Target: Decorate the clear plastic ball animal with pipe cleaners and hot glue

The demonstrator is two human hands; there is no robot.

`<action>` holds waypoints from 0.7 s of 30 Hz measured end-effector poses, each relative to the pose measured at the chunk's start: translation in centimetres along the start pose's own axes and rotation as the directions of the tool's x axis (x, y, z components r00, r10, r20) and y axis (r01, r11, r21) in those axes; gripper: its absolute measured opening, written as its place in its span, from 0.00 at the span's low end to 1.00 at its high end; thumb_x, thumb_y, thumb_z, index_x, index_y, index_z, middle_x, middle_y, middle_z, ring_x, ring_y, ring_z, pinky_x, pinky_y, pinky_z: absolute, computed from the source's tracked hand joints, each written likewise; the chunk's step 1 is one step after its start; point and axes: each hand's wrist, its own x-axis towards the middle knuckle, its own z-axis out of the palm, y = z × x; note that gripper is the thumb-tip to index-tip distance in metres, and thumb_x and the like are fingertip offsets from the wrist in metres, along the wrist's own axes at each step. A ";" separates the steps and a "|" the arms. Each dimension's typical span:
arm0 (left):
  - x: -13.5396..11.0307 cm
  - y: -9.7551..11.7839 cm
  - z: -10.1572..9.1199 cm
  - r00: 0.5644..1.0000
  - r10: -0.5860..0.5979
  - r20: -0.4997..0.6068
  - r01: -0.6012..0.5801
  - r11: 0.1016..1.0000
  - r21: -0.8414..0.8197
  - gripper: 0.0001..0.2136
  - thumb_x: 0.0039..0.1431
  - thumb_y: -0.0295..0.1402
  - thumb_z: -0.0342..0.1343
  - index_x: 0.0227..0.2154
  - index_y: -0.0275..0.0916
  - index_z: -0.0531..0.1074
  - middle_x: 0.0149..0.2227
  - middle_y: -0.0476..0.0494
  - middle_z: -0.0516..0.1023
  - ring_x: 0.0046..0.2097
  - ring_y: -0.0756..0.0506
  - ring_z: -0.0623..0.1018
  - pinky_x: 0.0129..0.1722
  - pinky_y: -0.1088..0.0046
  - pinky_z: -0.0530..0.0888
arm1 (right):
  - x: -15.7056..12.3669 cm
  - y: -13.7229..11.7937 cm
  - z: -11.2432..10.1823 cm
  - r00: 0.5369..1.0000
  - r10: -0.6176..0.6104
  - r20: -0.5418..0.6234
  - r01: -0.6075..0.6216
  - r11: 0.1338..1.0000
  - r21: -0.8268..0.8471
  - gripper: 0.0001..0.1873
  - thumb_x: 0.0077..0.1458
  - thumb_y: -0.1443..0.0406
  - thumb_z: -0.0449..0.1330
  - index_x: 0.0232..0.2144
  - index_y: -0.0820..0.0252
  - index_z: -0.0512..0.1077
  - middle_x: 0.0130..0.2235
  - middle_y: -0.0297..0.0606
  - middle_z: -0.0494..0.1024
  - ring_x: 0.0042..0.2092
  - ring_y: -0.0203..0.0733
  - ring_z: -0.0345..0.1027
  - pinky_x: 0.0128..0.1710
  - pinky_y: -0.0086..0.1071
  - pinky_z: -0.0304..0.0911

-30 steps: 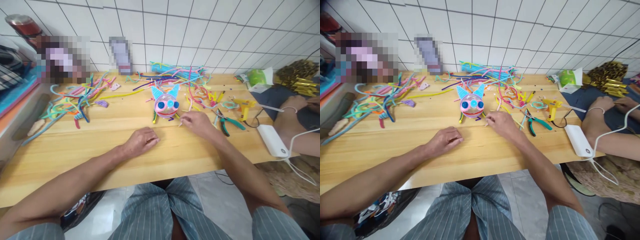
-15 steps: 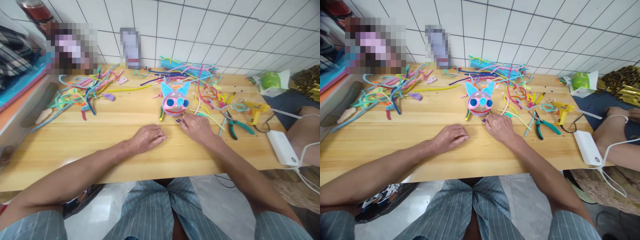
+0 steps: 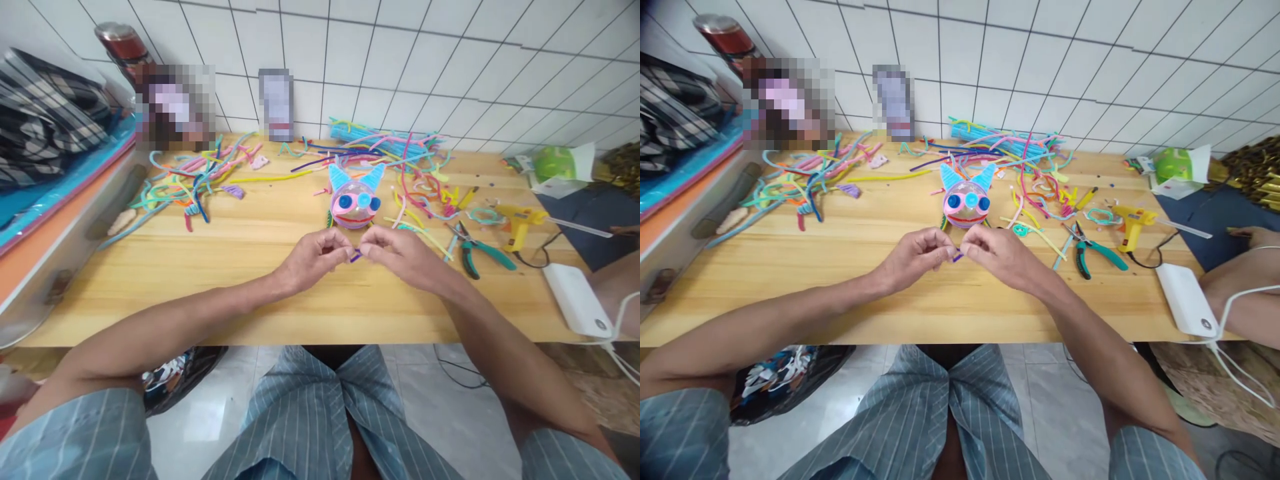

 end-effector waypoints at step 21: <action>0.1 -2.8 2.2 0.979 -0.152 -0.137 0.121 0.969 -0.214 0.18 0.64 0.49 0.72 0.35 0.39 0.77 0.30 0.50 0.81 0.29 0.52 0.70 0.32 0.73 0.69 | 0.1 2.9 4.6 0.945 0.260 -0.198 -0.104 0.812 0.574 0.15 0.62 0.50 0.73 0.36 0.53 0.82 0.31 0.34 0.83 0.30 0.41 0.76 0.34 0.37 0.74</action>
